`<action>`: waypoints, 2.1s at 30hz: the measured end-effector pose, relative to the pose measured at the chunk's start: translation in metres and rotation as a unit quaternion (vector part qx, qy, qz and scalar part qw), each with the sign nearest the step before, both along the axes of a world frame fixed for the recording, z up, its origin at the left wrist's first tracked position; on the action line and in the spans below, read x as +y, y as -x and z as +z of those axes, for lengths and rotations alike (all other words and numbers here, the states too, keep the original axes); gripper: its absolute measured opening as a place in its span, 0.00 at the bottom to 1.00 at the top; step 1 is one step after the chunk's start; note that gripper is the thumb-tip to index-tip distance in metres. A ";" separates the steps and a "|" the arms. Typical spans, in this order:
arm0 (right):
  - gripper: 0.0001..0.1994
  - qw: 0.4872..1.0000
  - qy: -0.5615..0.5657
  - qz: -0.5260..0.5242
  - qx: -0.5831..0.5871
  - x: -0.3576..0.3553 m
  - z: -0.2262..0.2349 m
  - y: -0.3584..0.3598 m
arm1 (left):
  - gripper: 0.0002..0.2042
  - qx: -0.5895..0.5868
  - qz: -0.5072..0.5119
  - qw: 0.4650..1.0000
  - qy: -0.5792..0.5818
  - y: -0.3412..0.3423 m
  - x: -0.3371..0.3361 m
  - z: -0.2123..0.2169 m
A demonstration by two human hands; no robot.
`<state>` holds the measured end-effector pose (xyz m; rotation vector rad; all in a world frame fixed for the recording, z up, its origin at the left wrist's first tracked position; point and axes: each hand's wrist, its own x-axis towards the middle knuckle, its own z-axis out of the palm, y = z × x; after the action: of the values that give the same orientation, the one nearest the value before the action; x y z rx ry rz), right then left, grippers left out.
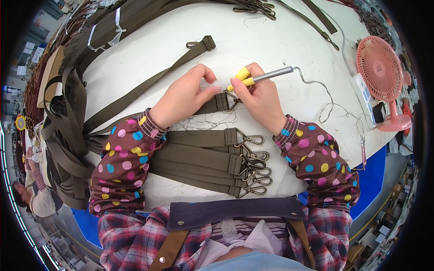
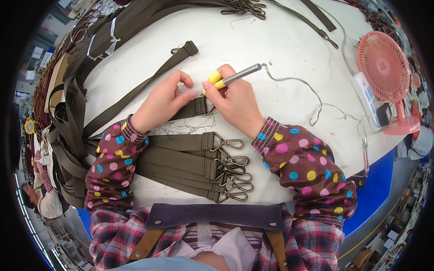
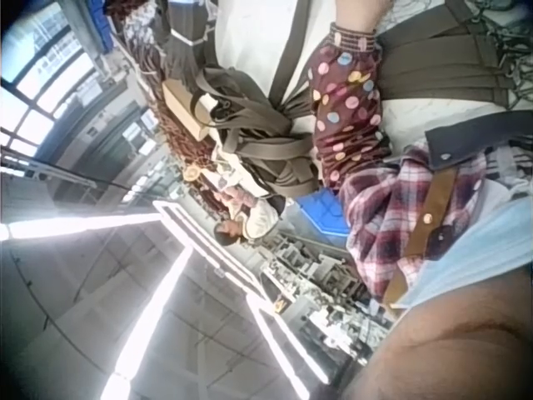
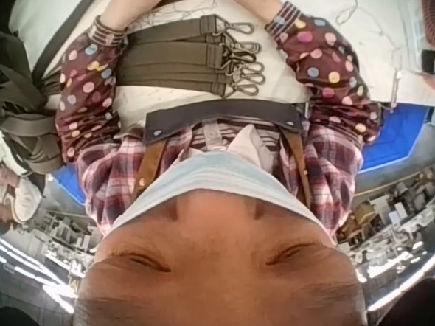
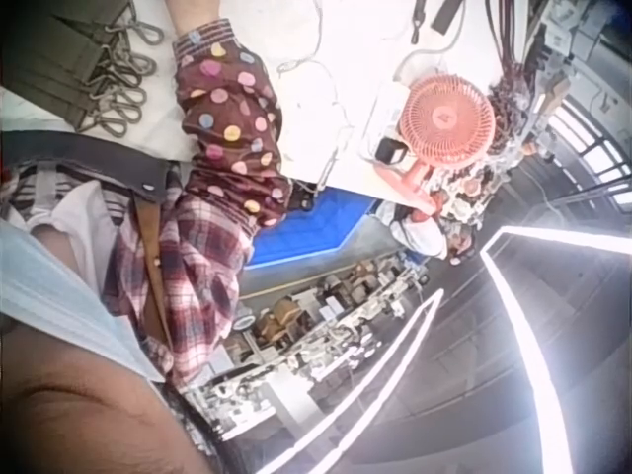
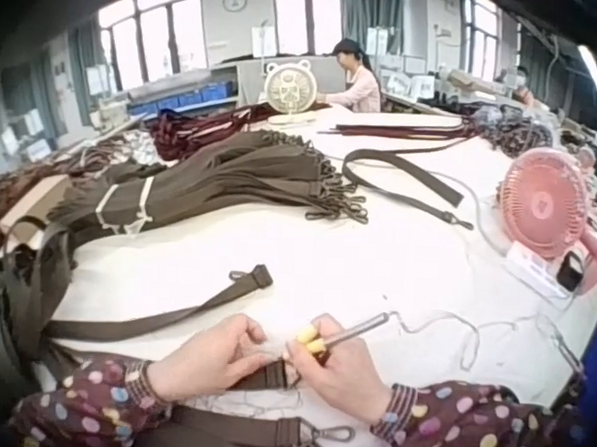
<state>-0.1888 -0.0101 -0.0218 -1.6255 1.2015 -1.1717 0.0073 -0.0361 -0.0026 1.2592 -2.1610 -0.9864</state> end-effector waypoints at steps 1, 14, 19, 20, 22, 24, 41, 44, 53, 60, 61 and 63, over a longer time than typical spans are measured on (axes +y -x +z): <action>0.10 1.000 0.000 0.000 -0.001 0.000 -0.001 0.001 | 0.09 -0.001 0.000 1.000 0.000 -0.001 0.003 -0.003; 0.06 0.976 -0.133 0.169 -0.021 0.029 0.026 0.018 | 0.12 0.007 -0.143 0.933 -0.330 -0.008 0.033 0.036; 0.07 0.974 -0.137 0.178 0.033 0.035 0.034 0.022 | 0.09 -0.078 -0.041 0.987 0.134 -0.023 -0.003 0.036; 0.07 0.981 -0.115 0.154 0.037 0.029 0.030 0.020 | 0.09 -0.116 0.002 0.965 0.237 -0.030 -0.021 0.027; 0.07 0.990 -0.090 0.094 0.051 0.020 0.023 0.022 | 0.09 -0.149 0.044 0.927 0.342 -0.037 -0.042 0.012; 0.07 0.995 -0.024 0.067 0.065 0.014 0.011 0.027 | 0.11 -0.138 0.013 0.978 0.158 -0.034 -0.052 0.005; 0.18 0.948 0.150 0.013 0.281 -0.005 -0.004 0.041 | 0.19 -0.134 -0.165 0.962 0.171 -0.012 0.017 0.004; 0.16 0.951 0.158 0.027 0.265 -0.001 -0.004 0.042 | 0.18 -0.099 -0.164 0.977 0.089 0.000 0.011 0.008; 0.12 0.992 0.081 -0.004 0.098 0.001 -0.012 0.032 | 0.11 -0.079 -0.132 0.983 0.099 0.019 0.010 -0.004; 0.12 0.985 0.102 0.038 0.132 0.004 -0.014 0.031 | 0.05 -0.057 -0.158 0.975 0.145 0.016 0.016 -0.007; 0.13 0.977 0.122 0.051 0.166 0.004 -0.016 0.032 | 0.04 -0.056 -0.183 0.971 0.143 0.011 0.017 -0.005; 0.13 0.975 0.119 0.061 0.176 0.003 -0.015 0.034 | 0.04 -0.060 -0.228 0.969 0.075 -0.009 0.016 0.009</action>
<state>-0.2224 -0.0074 -0.0369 -2.1246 1.1889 -1.0060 0.0161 -0.0200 0.0066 0.7819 -2.6332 -0.9076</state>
